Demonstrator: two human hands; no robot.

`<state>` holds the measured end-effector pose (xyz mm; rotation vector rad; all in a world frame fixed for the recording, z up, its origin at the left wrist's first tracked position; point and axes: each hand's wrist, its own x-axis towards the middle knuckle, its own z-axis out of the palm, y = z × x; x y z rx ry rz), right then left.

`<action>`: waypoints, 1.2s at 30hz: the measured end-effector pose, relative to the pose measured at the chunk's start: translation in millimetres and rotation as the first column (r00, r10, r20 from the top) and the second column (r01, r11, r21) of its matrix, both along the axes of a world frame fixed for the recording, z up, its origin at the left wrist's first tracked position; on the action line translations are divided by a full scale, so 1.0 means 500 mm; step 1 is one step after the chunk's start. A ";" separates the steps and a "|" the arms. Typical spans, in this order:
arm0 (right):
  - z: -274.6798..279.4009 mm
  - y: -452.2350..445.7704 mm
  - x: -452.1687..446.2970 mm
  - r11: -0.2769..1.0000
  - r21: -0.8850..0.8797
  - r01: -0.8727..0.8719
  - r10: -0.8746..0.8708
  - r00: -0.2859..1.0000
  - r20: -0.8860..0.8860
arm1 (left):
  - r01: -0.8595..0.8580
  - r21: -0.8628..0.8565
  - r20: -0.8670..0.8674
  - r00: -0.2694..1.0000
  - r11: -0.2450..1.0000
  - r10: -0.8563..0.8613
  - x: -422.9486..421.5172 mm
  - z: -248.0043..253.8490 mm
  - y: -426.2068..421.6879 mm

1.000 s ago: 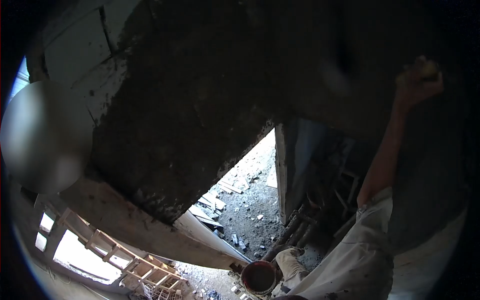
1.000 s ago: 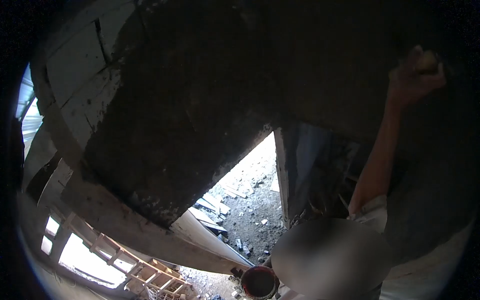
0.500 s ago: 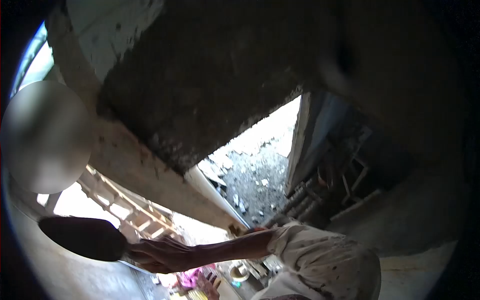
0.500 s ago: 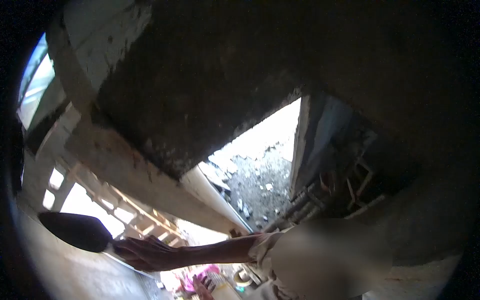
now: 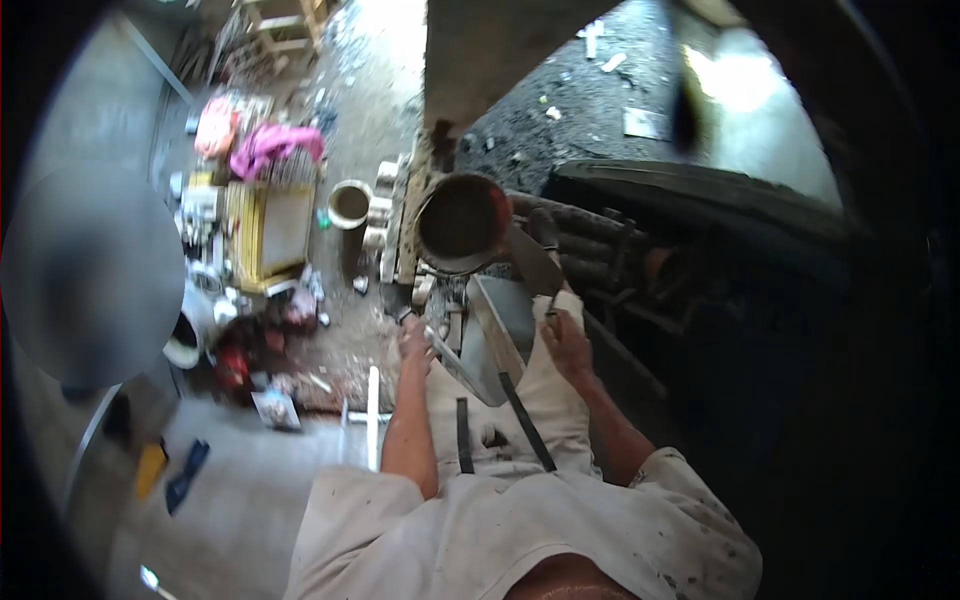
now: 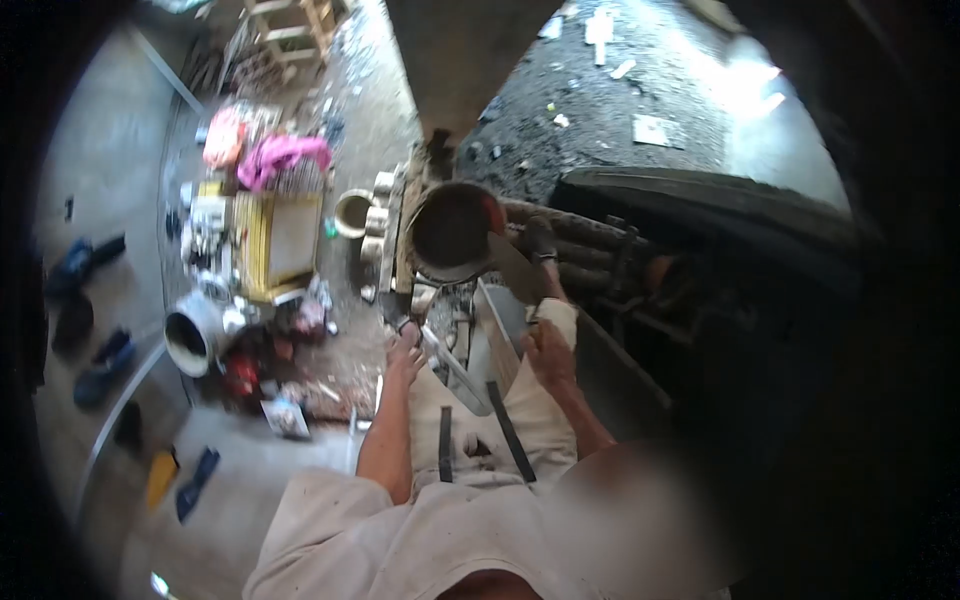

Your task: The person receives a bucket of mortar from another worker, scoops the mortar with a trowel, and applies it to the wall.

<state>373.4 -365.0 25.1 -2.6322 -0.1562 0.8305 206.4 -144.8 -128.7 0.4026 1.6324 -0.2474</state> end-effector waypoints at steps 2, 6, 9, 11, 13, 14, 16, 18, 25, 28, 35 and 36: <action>-0.046 0.013 0.056 0.952 -0.228 -0.206 0.201 0.978 -0.045 | 0.044 -0.113 0.143 0.989 0.993 -0.028 -0.029 -0.176 -0.045; -0.209 0.036 0.168 0.853 -0.277 -0.443 0.413 0.896 -0.161 | -0.087 0.006 -0.121 0.989 0.996 0.087 0.140 -0.240 -0.090; -0.345 0.099 0.232 0.782 -0.334 -0.526 0.529 0.844 -0.092 | -0.139 0.014 -0.010 0.990 0.990 0.139 0.174 -0.393 -0.098; -0.427 0.134 0.272 0.693 -0.406 -0.596 0.665 0.746 0.040 | -0.329 0.088 0.059 0.944 0.940 0.325 0.161 -0.503 -0.127; -0.514 0.142 0.300 0.638 -0.450 -0.625 0.716 0.696 0.048 | -0.388 0.181 0.121 0.921 0.904 0.371 0.180 -0.466 -0.145; -0.552 0.149 0.312 0.595 -0.493 -0.635 0.756 0.651 0.074 | -0.436 0.275 0.204 0.897 0.857 0.391 0.205 -0.433 -0.147; -0.584 0.177 0.334 0.562 -0.512 -0.650 0.766 0.642 0.028 | -0.490 0.311 0.098 0.869 0.815 0.485 0.229 -0.428 -0.169; -0.602 0.191 0.337 0.521 -0.529 -0.670 0.780 0.625 -0.024 | -0.046 0.527 -0.028 0.997 0.849 0.072 0.231 -0.449 -0.182; -0.621 0.203 0.371 0.494 -0.455 -0.741 0.829 0.559 -0.011 | 0.052 0.504 -0.049 0.998 0.862 -0.032 0.276 -0.362 -0.079; -0.649 0.201 0.381 0.528 -0.378 -0.761 0.809 0.585 -0.048 | 0.217 0.514 -0.131 0.976 0.830 -0.174 0.278 -0.366 -0.062; -0.733 0.140 0.317 0.561 -0.026 -0.827 0.764 0.530 -0.368 | 0.362 0.792 -0.176 0.906 0.491 -0.385 0.260 -0.422 -0.080; -0.732 0.139 0.304 0.562 -0.022 -0.827 0.761 0.527 -0.378 | 0.428 0.826 -0.253 0.863 0.366 -0.437 0.254 -0.427 -0.087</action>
